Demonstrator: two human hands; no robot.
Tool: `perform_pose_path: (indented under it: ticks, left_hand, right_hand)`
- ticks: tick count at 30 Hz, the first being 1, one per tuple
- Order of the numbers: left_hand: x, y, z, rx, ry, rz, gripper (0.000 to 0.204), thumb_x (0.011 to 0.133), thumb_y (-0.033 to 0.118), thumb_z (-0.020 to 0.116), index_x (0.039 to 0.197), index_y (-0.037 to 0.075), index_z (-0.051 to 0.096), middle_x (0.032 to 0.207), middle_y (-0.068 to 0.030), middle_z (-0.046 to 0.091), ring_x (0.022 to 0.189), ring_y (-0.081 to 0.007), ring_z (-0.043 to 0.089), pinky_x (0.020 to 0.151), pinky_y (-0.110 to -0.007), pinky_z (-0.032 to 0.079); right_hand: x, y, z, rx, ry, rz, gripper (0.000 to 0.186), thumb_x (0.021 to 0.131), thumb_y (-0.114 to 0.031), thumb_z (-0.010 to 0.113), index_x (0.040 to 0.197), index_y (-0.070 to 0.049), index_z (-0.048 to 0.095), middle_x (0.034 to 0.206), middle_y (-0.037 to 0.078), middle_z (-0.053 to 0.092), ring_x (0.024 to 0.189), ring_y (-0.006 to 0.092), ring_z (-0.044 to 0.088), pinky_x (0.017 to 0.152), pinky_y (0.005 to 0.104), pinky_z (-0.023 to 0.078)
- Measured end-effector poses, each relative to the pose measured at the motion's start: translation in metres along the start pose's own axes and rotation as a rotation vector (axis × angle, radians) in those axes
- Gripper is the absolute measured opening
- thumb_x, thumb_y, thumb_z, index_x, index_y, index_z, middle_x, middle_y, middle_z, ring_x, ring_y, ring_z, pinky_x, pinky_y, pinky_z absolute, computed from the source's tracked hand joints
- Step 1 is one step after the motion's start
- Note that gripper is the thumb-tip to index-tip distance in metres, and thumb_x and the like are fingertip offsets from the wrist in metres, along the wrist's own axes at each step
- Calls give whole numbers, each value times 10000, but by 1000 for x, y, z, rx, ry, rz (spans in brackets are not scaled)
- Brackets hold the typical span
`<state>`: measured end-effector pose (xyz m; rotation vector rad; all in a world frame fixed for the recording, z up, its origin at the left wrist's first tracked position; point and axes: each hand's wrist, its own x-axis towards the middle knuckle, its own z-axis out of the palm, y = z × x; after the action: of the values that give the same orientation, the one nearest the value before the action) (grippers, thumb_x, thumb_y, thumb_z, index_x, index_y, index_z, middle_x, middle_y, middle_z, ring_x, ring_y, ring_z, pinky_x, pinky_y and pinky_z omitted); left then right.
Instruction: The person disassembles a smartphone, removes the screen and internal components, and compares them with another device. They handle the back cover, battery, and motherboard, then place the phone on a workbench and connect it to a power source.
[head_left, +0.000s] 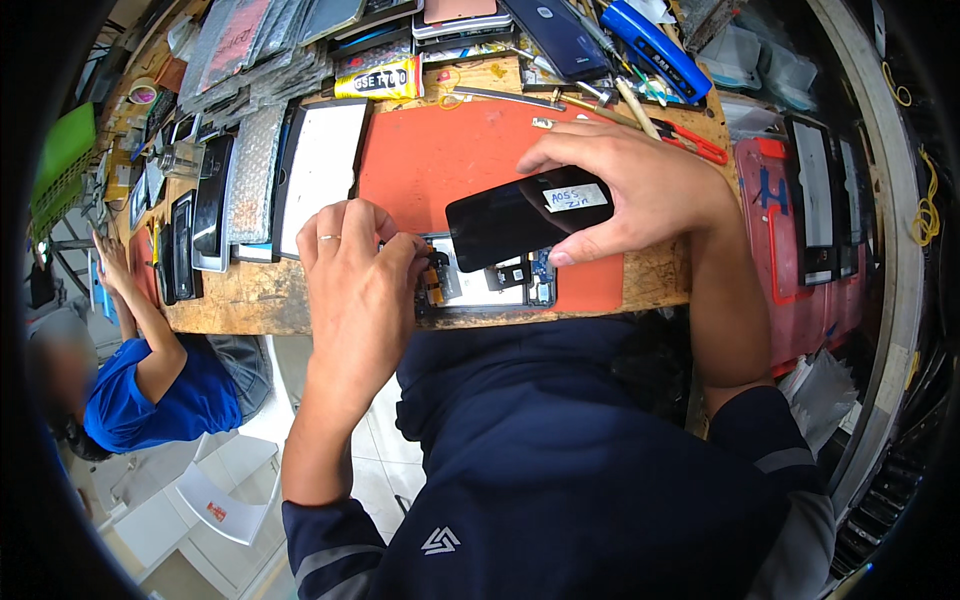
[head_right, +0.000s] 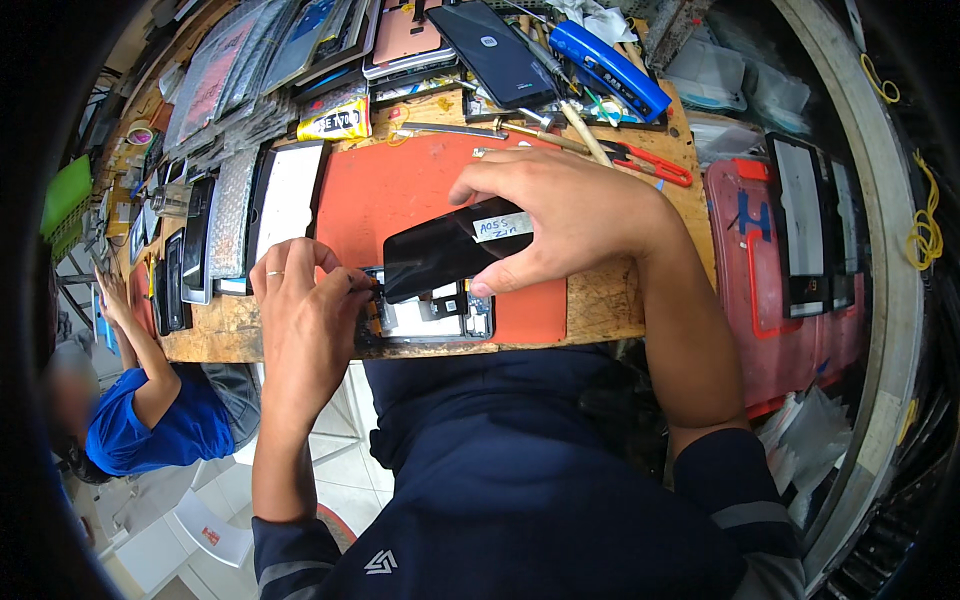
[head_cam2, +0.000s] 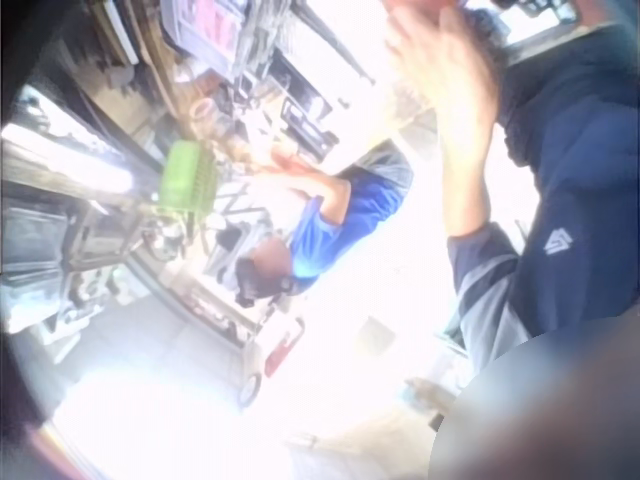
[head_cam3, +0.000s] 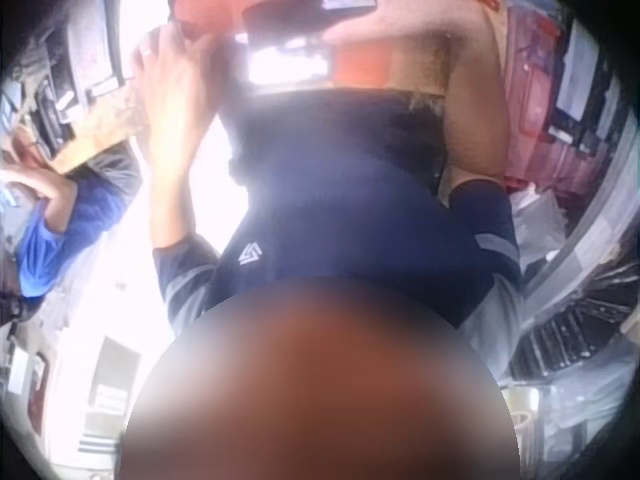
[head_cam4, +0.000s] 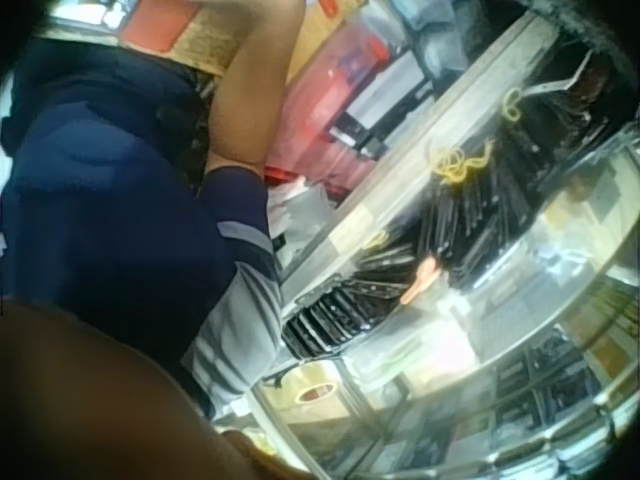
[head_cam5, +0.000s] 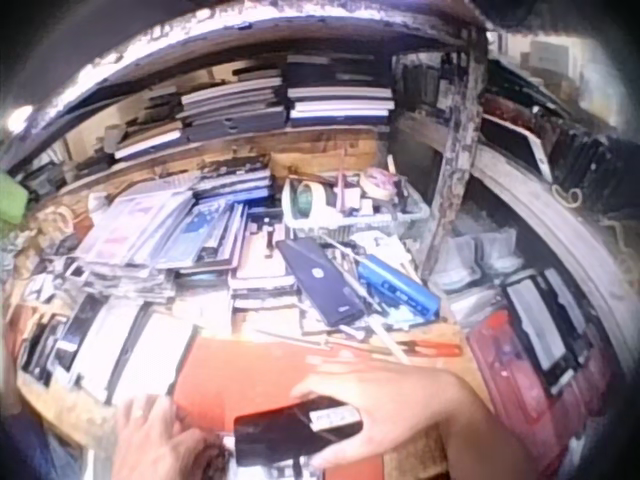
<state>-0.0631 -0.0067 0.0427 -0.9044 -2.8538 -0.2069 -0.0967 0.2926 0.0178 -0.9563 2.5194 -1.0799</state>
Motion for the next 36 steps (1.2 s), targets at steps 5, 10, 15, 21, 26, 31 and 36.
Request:
perform_pose_path:
  ticks: [5, 10, 15, 21, 26, 31, 36]
  left_hand:
    - [0, 0, 1, -14, 22, 4, 86, 763, 58, 792, 829, 22, 750, 998, -100, 553, 1047, -315, 543, 985, -460, 393]
    - [3, -6, -1, -97, -52, -20, 105, 758, 46, 796, 848, 32, 744, 973, -105, 561, 1005, -318, 542, 964, -446, 398]
    - [11, -19, 1, -213, -155, -43, 119, 777, 23, 786, 877, 36, 722, 950, -117, 562, 985, -324, 538, 924, -438, 401]
    - [2, -16, 4, -254, -31, -132, 125, 796, 19, 793, 893, 39, 717, 947, -98, 550, 971, -293, 519, 882, -404, 376]
    - [-21, 0, 0, -311, 25, -200, 133, 788, 52, 814, 909, 49, 758, 926, -80, 533, 973, -290, 507, 909, -425, 371]
    - [-23, -1, 6, -188, 76, -133, 149, 759, 58, 820, 899, 39, 771, 898, -68, 542, 961, -279, 528, 901, -439, 387]
    - [-22, -1, 2, -205, 25, -137, 159, 761, 63, 818, 909, 39, 764, 927, -79, 543, 980, -290, 529, 915, -440, 386]
  right_hand:
    - [0, 1, 0, -24, -5, 1, 745, 743, -412, 910, 1299, -15, 613, 1235, 141, 660, 1200, 330, 602, 1031, 422, 478]
    - [1, 1, -1, -3, -15, -8, 738, 749, -405, 907, 1299, -11, 612, 1233, 142, 660, 1206, 331, 601, 1035, 425, 477]
    - [1, 3, 0, 27, -11, 0, 742, 746, -402, 910, 1299, -8, 611, 1242, 147, 660, 1208, 333, 608, 1039, 424, 478]
    - [0, 1, -1, 24, -9, 5, 742, 737, -393, 913, 1297, -8, 615, 1247, 152, 661, 1208, 335, 610, 1038, 425, 479]
    - [0, 0, 0, 0, -3, -3, 745, 728, -386, 916, 1295, -7, 617, 1240, 151, 664, 1207, 334, 610, 1037, 423, 478]
    - [0, -1, 1, -27, 4, 3, 754, 718, -389, 922, 1290, -2, 619, 1225, 154, 676, 1204, 330, 614, 1036, 419, 481]
    - [0, 1, -1, -4, 8, -1, 760, 713, -396, 925, 1286, 1, 620, 1224, 158, 679, 1200, 325, 615, 1034, 417, 483]
